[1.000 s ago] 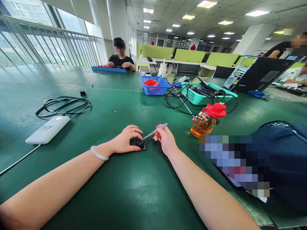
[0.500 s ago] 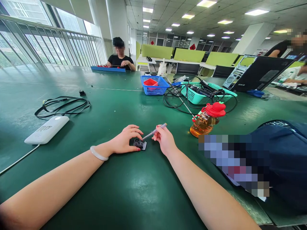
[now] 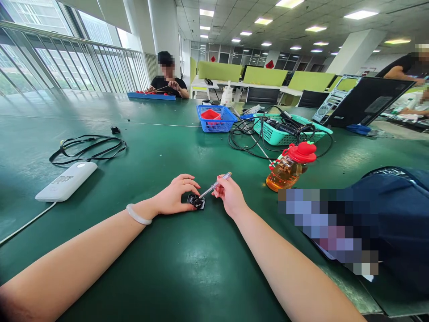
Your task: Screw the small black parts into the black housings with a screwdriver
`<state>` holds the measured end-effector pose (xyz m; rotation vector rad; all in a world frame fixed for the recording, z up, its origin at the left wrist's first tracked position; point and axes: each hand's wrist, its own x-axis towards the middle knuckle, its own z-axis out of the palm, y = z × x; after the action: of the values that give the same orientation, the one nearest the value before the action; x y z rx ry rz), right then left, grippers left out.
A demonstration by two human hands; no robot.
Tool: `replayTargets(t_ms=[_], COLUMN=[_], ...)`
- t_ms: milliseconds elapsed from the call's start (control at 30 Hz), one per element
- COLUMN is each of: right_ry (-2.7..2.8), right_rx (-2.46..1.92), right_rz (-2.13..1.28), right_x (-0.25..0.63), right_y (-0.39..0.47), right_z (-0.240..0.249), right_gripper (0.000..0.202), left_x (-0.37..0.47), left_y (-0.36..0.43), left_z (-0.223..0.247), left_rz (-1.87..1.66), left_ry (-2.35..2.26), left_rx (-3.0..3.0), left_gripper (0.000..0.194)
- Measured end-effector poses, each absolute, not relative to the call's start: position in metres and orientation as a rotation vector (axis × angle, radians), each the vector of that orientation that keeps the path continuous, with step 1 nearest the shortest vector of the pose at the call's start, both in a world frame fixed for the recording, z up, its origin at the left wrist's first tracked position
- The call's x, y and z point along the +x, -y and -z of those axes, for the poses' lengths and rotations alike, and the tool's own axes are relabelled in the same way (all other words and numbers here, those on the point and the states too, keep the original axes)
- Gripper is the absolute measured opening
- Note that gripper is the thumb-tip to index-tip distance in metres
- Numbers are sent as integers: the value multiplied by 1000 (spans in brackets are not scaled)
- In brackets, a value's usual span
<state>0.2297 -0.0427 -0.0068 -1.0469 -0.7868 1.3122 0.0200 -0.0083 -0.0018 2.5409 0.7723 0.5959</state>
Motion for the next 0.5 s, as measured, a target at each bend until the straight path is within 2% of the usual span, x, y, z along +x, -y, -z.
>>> replayTargets(t_ms=[233,500], right_ry=[930,1282], right_rx=[-1149,-1290], right_rz=[-1134,-377], right_x=[233,236], right_y=[42,60], right_z=[5,-3], right_gripper=[24,13], left_x=[20,19], left_y=[6,4], left_z=[4,6], left_rz=[-628,-586], left_ry=[-877,-1058], left_rx=[2525,2501], left_gripper=[28,28])
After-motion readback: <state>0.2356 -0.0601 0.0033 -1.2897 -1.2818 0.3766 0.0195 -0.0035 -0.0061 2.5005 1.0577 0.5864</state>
